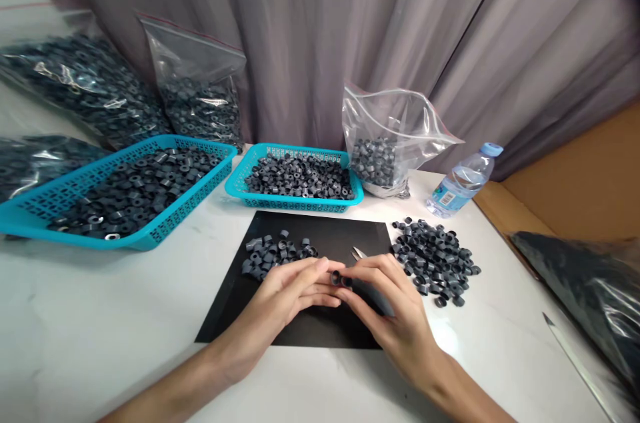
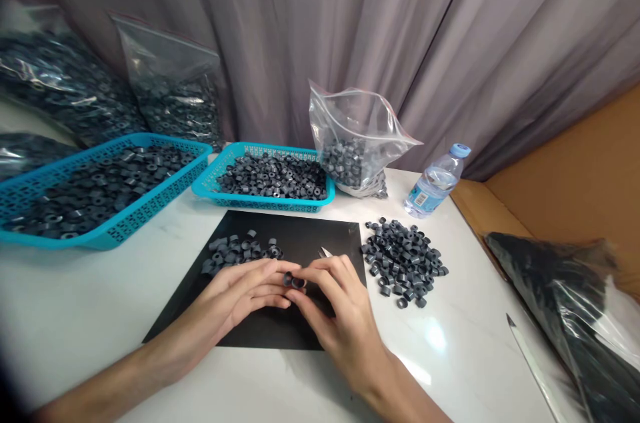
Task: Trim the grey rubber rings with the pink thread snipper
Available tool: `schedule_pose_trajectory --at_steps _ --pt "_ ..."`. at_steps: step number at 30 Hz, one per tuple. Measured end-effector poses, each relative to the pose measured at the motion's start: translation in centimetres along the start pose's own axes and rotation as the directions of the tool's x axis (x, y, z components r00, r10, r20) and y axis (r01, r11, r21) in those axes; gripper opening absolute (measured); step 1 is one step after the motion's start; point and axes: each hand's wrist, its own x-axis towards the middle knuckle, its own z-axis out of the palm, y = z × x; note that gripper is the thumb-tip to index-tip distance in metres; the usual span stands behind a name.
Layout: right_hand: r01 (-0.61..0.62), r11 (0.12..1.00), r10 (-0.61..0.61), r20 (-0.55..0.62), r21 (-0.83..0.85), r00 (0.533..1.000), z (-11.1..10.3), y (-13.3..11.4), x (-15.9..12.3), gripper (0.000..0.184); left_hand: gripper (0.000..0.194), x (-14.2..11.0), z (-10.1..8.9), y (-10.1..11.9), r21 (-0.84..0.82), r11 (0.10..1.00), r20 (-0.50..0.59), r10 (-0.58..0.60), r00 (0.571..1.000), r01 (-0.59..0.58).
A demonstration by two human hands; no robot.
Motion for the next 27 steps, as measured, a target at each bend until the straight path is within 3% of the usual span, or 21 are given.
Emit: schedule_pose_trajectory --at_steps 8,17,24,27 --pt "0.014 1.000 -0.015 -0.038 -0.028 0.999 0.2 -0.4 0.0 0.018 0.036 0.3 -0.2 -0.3 0.046 0.999 0.003 0.002 1.000 -0.002" --pt "-0.061 0.994 0.061 -0.004 -0.095 0.998 0.9 -0.2 -0.6 0.016 0.033 0.6 0.1 -0.5 0.240 0.971 0.013 0.022 1.000 -0.025" --pt "-0.149 0.986 0.147 0.021 0.082 0.989 0.5 -0.5 -0.3 0.030 0.032 0.8 -0.2 -0.2 0.246 0.969 0.004 0.019 1.000 -0.020" --pt "-0.187 0.978 0.190 -0.020 0.092 0.982 0.3 -0.2 -0.1 0.026 0.031 0.6 -0.2 0.4 0.220 0.975 0.014 0.041 0.999 -0.043"
